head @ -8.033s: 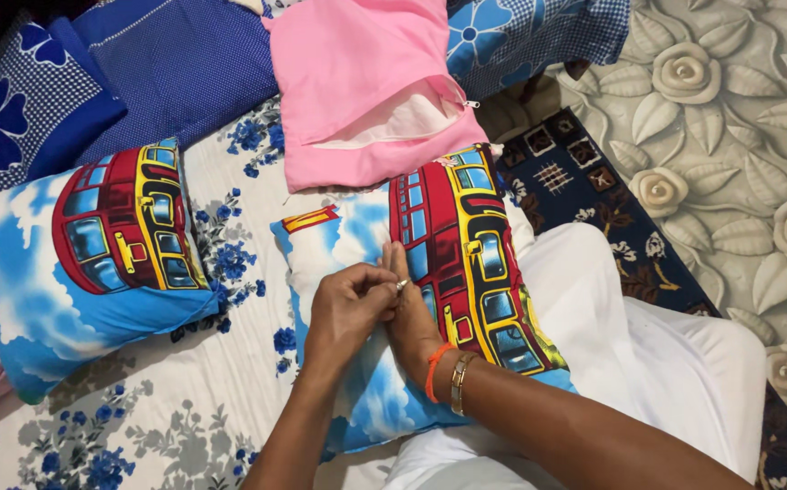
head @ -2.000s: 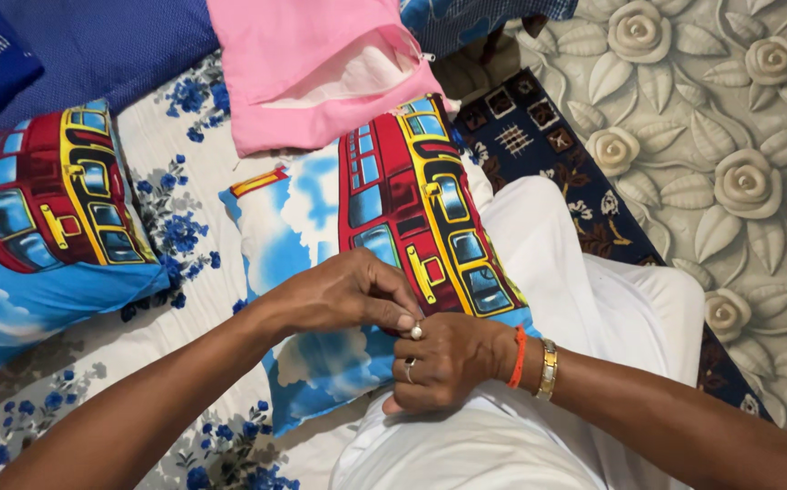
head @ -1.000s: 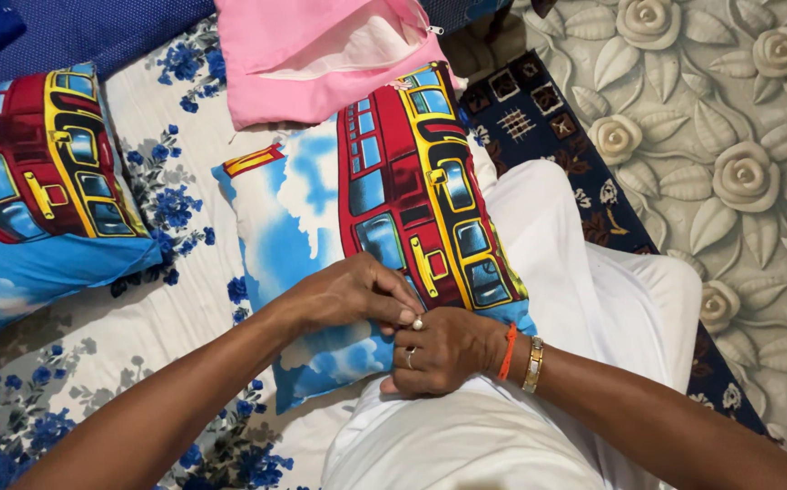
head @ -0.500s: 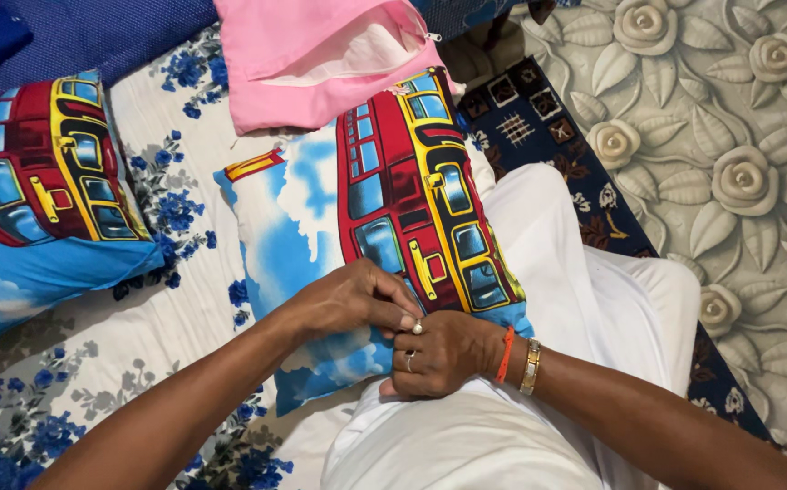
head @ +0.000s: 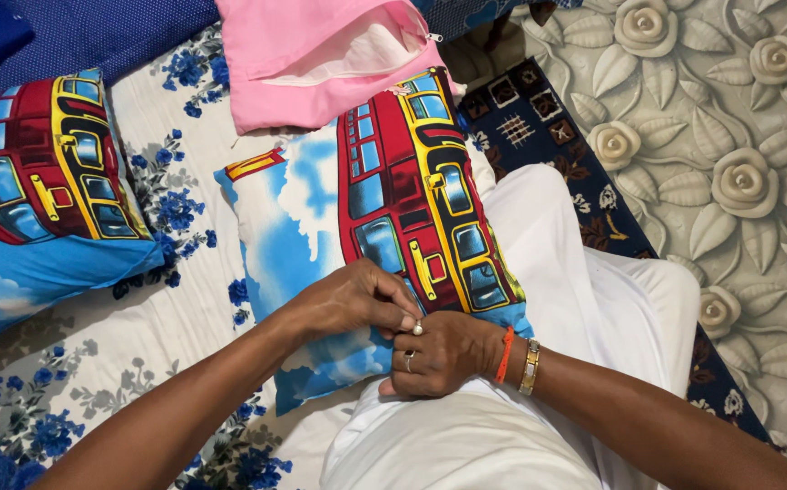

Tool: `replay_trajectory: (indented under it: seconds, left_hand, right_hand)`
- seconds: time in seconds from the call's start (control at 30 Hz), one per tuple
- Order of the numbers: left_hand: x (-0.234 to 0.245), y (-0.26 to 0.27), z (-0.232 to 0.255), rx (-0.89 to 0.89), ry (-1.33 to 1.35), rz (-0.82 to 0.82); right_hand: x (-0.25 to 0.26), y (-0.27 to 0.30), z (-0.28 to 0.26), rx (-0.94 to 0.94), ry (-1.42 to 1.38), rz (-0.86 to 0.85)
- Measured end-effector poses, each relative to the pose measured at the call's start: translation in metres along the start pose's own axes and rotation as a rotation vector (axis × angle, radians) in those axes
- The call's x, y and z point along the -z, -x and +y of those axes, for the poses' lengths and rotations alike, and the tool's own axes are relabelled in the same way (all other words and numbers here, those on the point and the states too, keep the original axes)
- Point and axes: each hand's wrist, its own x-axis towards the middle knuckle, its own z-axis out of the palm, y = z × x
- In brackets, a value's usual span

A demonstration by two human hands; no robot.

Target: The person places a pillowcase over a pillow, smooths the fabric by hand, and folds a second pillowcase over another pillow.

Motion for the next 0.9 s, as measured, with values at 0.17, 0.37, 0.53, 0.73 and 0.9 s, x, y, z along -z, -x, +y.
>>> replay_trajectory:
  seconds: [0.17,0.37,0.53,0.73,0.9]
  left_hand:
    - [-0.003,0.0,-0.005,-0.027,-0.002,0.017]
    - [0.004,-0.001,-0.001,-0.081,-0.2,0.045]
    - [0.025,0.003,0.016,-0.093,0.075,0.094]
    - [0.129,0.004,0.005,-0.276,-0.284,1.016]
    - [0.184,-0.008,-0.052,0.049,-0.722,1.332]
  right_hand:
    - [-0.003,0.003,-0.001,0.017,0.0,-0.01]
    - [0.004,-0.01,0.001,0.017,-0.033,-0.005]
    - [0.04,-0.033,0.009,-0.168,0.042,0.079]
    - [0.052,-0.024,0.069,-0.787,0.379,0.297]
    - [0.037,0.012,0.123,-1.213,0.357,0.21]
